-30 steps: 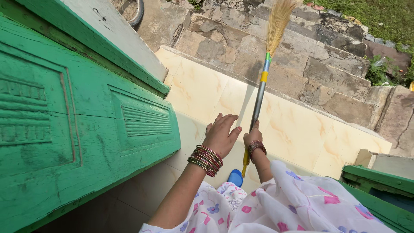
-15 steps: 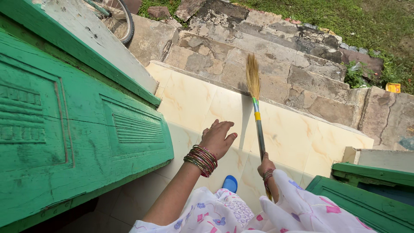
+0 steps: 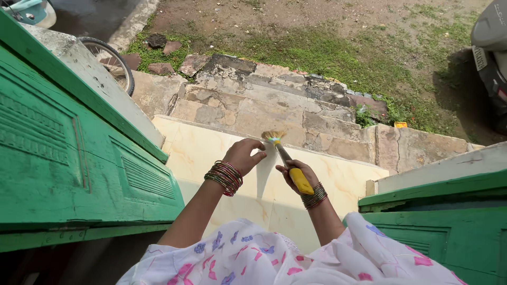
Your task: The person sweeps a tiled floor and stone steps with a broom, gathering debris into a pile. They then lift a red mat, sweep underneath it, and place the mat back down.
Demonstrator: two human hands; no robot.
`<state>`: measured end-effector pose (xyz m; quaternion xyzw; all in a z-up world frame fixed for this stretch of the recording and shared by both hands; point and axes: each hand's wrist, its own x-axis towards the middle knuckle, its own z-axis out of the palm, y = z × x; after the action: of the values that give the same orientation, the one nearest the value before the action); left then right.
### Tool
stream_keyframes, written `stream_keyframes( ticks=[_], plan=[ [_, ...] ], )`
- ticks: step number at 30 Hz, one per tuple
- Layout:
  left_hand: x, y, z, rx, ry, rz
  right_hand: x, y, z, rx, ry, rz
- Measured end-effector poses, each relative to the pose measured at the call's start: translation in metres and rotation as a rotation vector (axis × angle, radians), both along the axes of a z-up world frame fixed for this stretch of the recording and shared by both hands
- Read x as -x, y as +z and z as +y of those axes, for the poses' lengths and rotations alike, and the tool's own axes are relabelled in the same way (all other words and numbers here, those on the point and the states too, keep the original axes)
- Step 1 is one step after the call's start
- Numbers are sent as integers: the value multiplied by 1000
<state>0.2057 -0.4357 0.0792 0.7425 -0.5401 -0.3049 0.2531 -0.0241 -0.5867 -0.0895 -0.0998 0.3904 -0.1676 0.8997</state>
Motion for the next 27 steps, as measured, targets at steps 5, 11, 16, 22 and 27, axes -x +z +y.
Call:
stream_keyframes(
  ticks=[5,11,16,22,27],
  plan=[
    [21,18,8,87,-238,3,-25,88,45,17,-11,-71],
    [41,29,9,220,-433,-60,-33,79,68,132,-42,-426],
    [37,35,37,309,-419,-36,-44,114,126,173,-164,-123],
    [9,40,93,413,-428,259,-51,142,216,367,44,-356],
    [5,50,139,280,-356,398,-45,179,311,632,56,396]
  ],
)
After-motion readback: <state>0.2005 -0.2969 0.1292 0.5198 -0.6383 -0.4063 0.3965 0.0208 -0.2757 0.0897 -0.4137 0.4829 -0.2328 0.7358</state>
